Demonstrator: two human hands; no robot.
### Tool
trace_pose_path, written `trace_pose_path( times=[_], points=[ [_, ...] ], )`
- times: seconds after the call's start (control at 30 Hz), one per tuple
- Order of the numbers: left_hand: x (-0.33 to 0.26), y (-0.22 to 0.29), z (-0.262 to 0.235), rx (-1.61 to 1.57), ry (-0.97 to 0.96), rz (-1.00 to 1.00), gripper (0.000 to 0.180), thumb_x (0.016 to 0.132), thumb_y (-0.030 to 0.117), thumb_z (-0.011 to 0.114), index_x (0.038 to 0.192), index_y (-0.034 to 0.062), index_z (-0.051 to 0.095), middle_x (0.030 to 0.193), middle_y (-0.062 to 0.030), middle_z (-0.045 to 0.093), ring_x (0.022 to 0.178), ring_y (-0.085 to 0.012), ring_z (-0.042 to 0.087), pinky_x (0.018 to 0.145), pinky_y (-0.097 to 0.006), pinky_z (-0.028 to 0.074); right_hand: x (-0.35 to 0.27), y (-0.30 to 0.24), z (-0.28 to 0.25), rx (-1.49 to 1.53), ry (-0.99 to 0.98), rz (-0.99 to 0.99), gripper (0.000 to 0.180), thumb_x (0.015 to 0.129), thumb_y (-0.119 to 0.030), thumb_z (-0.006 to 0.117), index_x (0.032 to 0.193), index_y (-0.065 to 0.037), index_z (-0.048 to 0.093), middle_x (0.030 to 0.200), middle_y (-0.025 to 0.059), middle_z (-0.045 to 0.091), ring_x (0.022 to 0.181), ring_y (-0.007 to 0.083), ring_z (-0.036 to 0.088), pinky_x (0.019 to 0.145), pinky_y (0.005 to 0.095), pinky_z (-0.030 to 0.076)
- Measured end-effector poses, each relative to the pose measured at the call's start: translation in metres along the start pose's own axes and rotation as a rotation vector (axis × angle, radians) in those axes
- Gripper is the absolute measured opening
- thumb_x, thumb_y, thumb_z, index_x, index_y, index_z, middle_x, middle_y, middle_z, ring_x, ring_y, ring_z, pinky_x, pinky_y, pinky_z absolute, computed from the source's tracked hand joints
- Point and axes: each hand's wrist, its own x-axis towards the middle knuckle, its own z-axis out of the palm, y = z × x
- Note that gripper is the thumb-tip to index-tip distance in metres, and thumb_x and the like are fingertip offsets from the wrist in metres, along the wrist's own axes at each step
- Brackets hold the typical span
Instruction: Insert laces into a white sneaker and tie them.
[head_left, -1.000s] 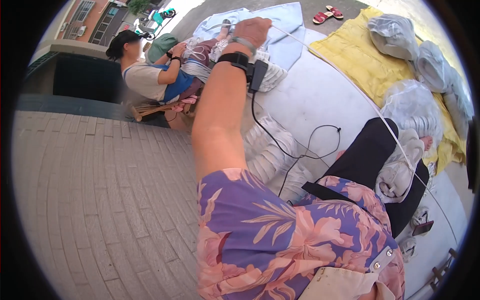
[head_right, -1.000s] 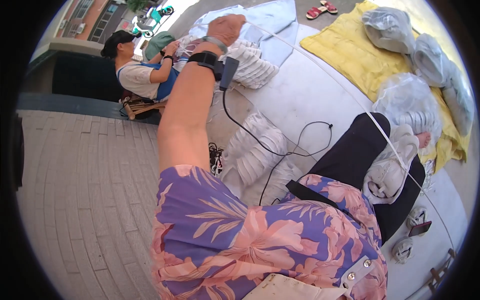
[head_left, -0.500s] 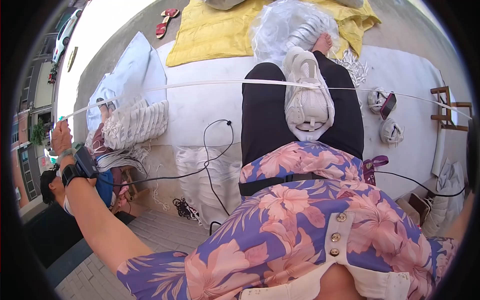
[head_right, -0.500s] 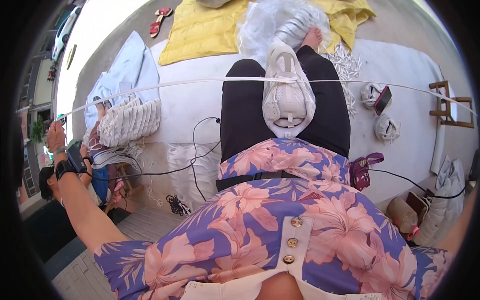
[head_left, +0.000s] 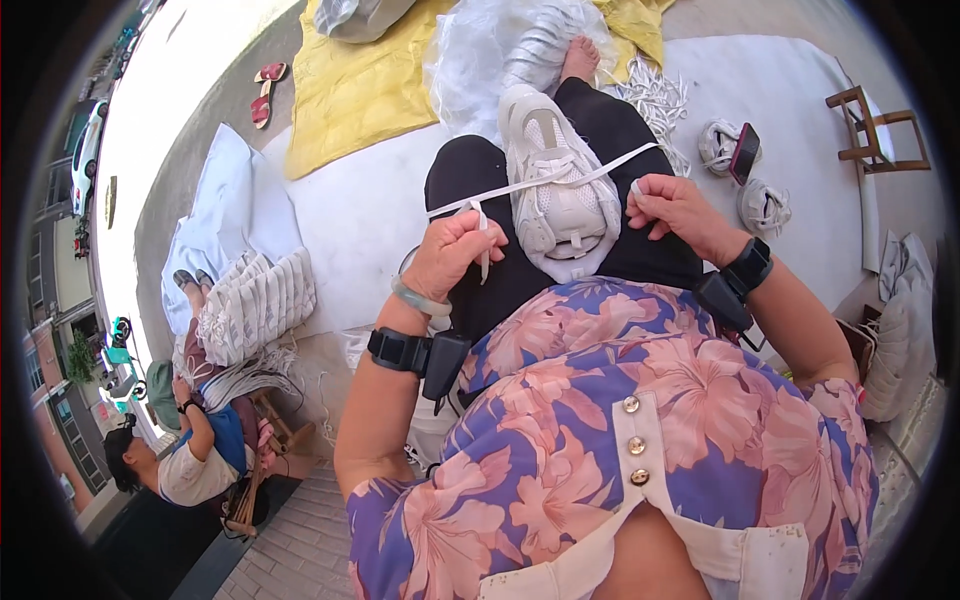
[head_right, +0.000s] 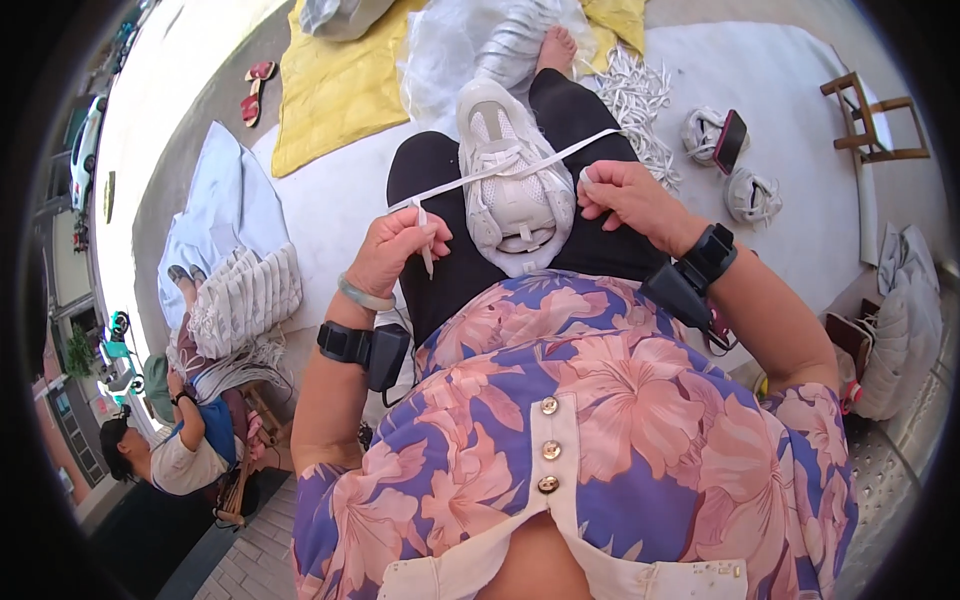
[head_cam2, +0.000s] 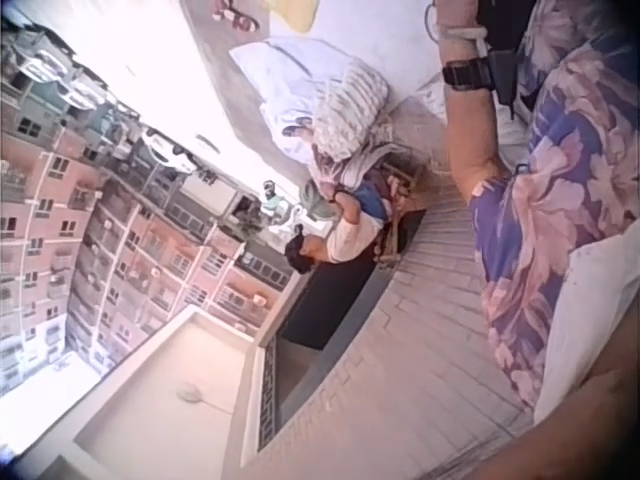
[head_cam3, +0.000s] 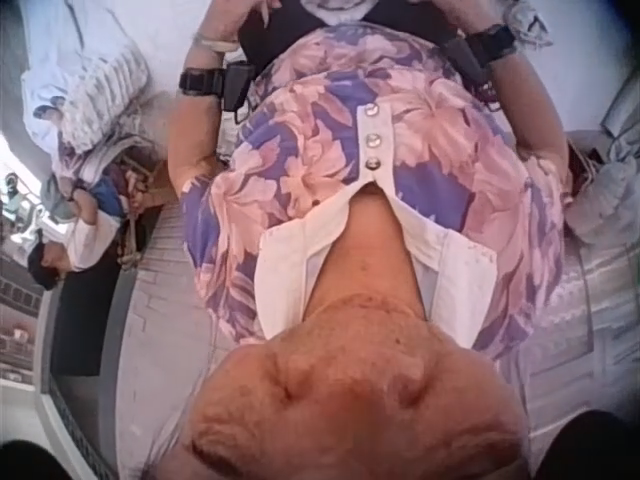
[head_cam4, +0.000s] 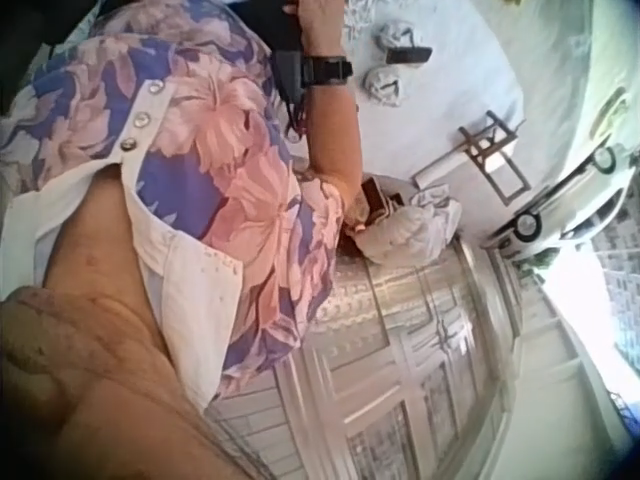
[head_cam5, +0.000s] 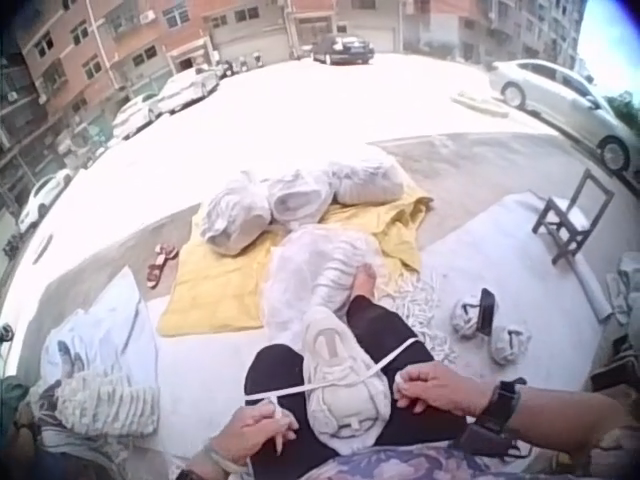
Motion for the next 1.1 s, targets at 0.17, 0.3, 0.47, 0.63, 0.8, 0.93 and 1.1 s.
trace_pose_path(
  times=[0.17, 0.3, 0.47, 0.63, 0.8, 0.93, 1.1],
  points=[
    [0.037, 0.013, 0.045, 0.758, 0.053, 0.674, 0.006, 0.074, 0.008, 0.058, 0.074, 0.0026, 0.058, 0.090, -0.0093, 0.062, 0.086, -0.0230, 0.056, 0.075, -0.032, 0.042, 0.053, 0.004, 0.019, -0.131, 0.060, -0.397, 0.018, 0.086, -0.016, 0.054, 0.096, -0.004, 0.062, 0.079, -0.0051, 0.057, 0.070, 0.0007, 0.048, 0.058, 0.0150, 0.039],
    [0.058, 0.016, 0.056, 1.018, 0.185, 0.902, 0.008, 0.067, 0.007, 0.060, 0.070, 0.0023, 0.055, 0.098, -0.0110, 0.062, 0.086, -0.0301, 0.054, 0.082, -0.038, 0.038, 0.079, -0.009, 0.026, 0.058, 0.094, -0.421, 0.019, 0.084, -0.014, 0.057, 0.098, -0.004, 0.064, 0.079, -0.0063, 0.056, 0.063, 0.0005, 0.042, 0.054, 0.0156, 0.035],
    [0.080, 0.015, 0.043, 0.807, 0.345, 0.809, 0.008, 0.072, 0.006, 0.061, 0.070, 0.0018, 0.054, 0.094, -0.0104, 0.063, 0.077, -0.0226, 0.055, 0.071, -0.032, 0.043, 0.084, -0.006, 0.029, 0.164, 0.216, -0.367, 0.016, 0.084, -0.012, 0.057, 0.094, -0.002, 0.064, 0.072, -0.0049, 0.053, 0.057, 0.0018, 0.040, 0.051, 0.0163, 0.034],
    [0.066, 0.008, 0.042, 0.462, 0.422, 0.653, 0.011, 0.085, 0.011, 0.055, 0.077, 0.0034, 0.054, 0.073, -0.0026, 0.061, 0.056, -0.0079, 0.050, 0.052, -0.021, 0.040, 0.066, 0.004, 0.032, 0.196, 0.233, -0.440, 0.012, 0.079, -0.010, 0.061, 0.084, 0.002, 0.063, 0.066, -0.0031, 0.054, 0.057, 0.0027, 0.044, 0.051, 0.0178, 0.037],
    [0.053, 0.008, 0.048, 0.085, 0.355, 0.401, 0.014, 0.091, 0.018, 0.048, 0.083, 0.0063, 0.051, 0.067, -0.0033, 0.059, 0.048, -0.0029, 0.046, 0.045, -0.016, 0.037, 0.066, 0.008, 0.032, 0.216, 0.234, -0.469, 0.010, 0.078, -0.006, 0.060, 0.085, 0.001, 0.062, 0.067, -0.0030, 0.055, 0.059, 0.0026, 0.047, 0.055, 0.0176, 0.040],
    [0.045, 0.011, 0.048, -0.194, 0.333, 0.258, 0.018, 0.092, 0.024, 0.044, 0.085, 0.0080, 0.047, 0.069, -0.0065, 0.061, 0.045, -0.0051, 0.047, 0.041, -0.017, 0.038, 0.065, 0.008, 0.031, 0.188, 0.246, -0.474, 0.010, 0.078, -0.006, 0.060, 0.084, 0.001, 0.062, 0.066, -0.0035, 0.055, 0.059, 0.0026, 0.046, 0.054, 0.0179, 0.039],
    [0.044, 0.008, 0.043, -0.439, 0.343, 0.225, 0.016, 0.091, 0.022, 0.047, 0.086, 0.0068, 0.048, 0.075, -0.0092, 0.062, 0.051, -0.0102, 0.055, 0.046, -0.020, 0.044, 0.069, 0.009, 0.028, 0.206, 0.209, -0.410, 0.003, 0.081, -0.004, 0.058, 0.081, -0.001, 0.060, 0.068, -0.0050, 0.052, 0.060, 0.0008, 0.043, 0.055, 0.0158, 0.037]
  ],
)
